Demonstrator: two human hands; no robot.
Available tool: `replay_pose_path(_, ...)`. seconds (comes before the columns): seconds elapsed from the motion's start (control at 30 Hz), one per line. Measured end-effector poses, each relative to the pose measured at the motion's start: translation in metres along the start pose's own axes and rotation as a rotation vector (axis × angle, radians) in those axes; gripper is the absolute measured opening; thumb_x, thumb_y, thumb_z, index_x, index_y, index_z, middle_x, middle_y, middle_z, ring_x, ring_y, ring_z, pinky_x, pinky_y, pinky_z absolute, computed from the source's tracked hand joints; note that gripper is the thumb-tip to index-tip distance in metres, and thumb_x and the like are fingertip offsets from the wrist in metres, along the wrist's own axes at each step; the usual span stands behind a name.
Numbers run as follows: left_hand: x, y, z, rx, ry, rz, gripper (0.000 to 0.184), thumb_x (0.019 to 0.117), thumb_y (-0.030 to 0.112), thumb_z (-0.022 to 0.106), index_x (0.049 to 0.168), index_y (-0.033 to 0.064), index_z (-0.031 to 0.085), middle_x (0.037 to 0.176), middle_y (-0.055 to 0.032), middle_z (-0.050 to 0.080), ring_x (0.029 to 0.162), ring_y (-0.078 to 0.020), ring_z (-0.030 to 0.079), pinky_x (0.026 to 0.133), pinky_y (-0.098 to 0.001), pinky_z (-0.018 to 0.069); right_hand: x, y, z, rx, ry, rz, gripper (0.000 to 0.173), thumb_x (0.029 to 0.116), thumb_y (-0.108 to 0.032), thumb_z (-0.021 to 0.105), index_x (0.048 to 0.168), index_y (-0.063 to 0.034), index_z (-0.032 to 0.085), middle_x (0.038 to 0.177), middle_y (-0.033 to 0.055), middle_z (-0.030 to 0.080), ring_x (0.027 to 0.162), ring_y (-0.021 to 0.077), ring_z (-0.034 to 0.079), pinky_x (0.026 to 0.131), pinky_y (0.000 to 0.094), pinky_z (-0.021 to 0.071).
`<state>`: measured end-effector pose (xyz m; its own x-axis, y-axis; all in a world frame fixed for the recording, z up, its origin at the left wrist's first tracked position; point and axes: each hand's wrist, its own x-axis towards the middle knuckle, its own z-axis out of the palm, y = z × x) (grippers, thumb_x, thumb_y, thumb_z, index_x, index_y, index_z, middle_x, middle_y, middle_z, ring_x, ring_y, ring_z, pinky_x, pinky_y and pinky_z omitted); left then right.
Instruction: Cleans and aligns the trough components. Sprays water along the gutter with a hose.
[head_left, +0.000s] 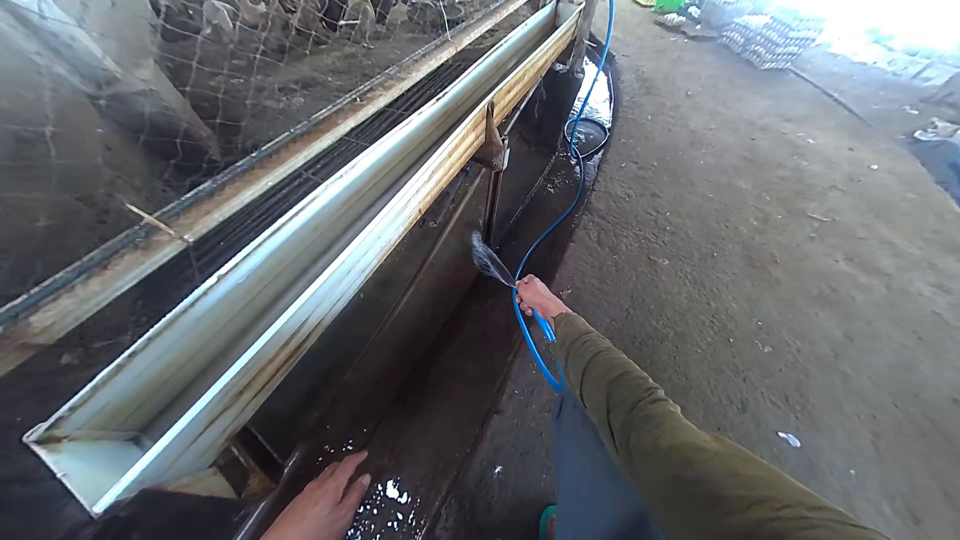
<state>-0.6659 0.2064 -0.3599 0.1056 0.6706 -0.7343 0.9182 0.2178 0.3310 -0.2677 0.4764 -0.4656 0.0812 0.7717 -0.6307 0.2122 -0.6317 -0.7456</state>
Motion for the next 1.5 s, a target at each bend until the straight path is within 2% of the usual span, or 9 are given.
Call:
replay_pose_path(0.4, -0.007, -0.006, 0.005, -0.002, 0.012, -0.009, 0.052, 0.1103, 0.033, 0.045, 0.154, 0.0046, 0.043, 0.147, -0.0257, 0.054, 0.133, -0.0393, 0.056, 0.115, -0.054, 0.0403, 0.004, -0.003, 0.016, 0.0, 0.08, -0.034, 0.029, 0.1126, -0.027, 0.037, 0.134, -0.0073, 0.041, 0.073, 0.0033, 0.053, 0.044, 0.0078, 0.044, 0.041, 0.0219, 0.0393)
replay_pose_path(0.5, -0.006, -0.006, 0.005, -0.008, 0.004, -0.012, 0.053, 0.1104, 0.034, 0.045, 0.155, 0.0055, 0.043, 0.148, -0.0255, 0.052, 0.135, -0.0396, 0.054, 0.116, -0.054, 0.0395, 0.003, -0.005, 0.009, -0.012, 0.078, -0.021, 0.031, 0.1126, -0.028, 0.037, 0.135, -0.0073, 0.043, 0.073, 0.0035, 0.054, 0.044, 0.0075, 0.043, 0.041, 0.0217, 0.0389)
replay_pose_path(0.63, -0.007, -0.001, 0.003, -0.002, 0.0, -0.009, 0.053, 0.1105, 0.035, 0.045, 0.155, 0.0061, 0.043, 0.148, -0.0251, 0.053, 0.136, -0.0397, 0.054, 0.116, -0.0549, 0.0385, 0.002, -0.004, -0.015, 0.041, 0.157, -0.023, 0.032, 0.1122, -0.028, 0.038, 0.136, -0.0066, 0.043, 0.074, 0.0029, 0.051, 0.046, 0.008, 0.043, 0.043, 0.0226, 0.0393)
replay_pose_path(0.9, -0.004, 0.008, 0.0, 0.017, -0.009, -0.001, 0.053, 0.1106, 0.035, 0.044, 0.155, 0.0068, 0.042, 0.148, -0.0243, 0.053, 0.135, -0.0386, 0.055, 0.115, -0.0534, 0.0397, 0.0, -0.005, -0.047, 0.142, 0.203, -0.05, 0.028, 0.1131, -0.028, 0.037, 0.126, -0.0058, 0.047, 0.07, 0.0016, 0.048, 0.043, 0.0064, 0.04, 0.04, 0.0204, 0.0374)
replay_pose_path(0.97, -0.004, 0.008, 0.0, 0.014, -0.004, 0.012, 0.053, 0.1104, 0.035, 0.045, 0.155, 0.006, 0.042, 0.148, -0.0252, 0.052, 0.136, -0.0398, 0.053, 0.116, -0.0551, 0.0382, 0.002, -0.003, -0.052, 0.153, 0.178, -0.051, 0.03, 0.1137, -0.03, 0.035, 0.13, -0.0062, 0.046, 0.071, 0.0019, 0.049, 0.043, 0.0066, 0.04, 0.04, 0.0207, 0.0371)
replay_pose_path(1.13, -0.002, 0.008, 0.002, 0.014, 0.0, 0.008, 0.053, 0.1104, 0.034, 0.045, 0.155, 0.0054, 0.043, 0.148, -0.0256, 0.052, 0.135, -0.0406, 0.054, 0.116, -0.0556, 0.0384, 0.002, -0.004, -0.054, 0.194, 0.161, -0.069, 0.03, 0.1139, -0.03, 0.035, 0.131, -0.0073, 0.045, 0.07, 0.0016, 0.049, 0.043, 0.006, 0.039, 0.039, 0.02, 0.0365)
replay_pose_path(1.5, -0.003, 0.007, 0.003, 0.02, 0.002, 0.01, 0.053, 0.1104, 0.034, 0.045, 0.155, 0.0058, 0.043, 0.148, -0.0256, 0.052, 0.134, -0.0407, 0.055, 0.115, -0.0553, 0.0398, -0.001, -0.007, -0.052, 0.232, 0.255, -0.097, 0.029, 0.1133, -0.029, 0.037, 0.13, -0.0067, 0.045, 0.073, 0.0029, 0.05, 0.044, 0.0075, 0.042, 0.041, 0.0214, 0.0384)
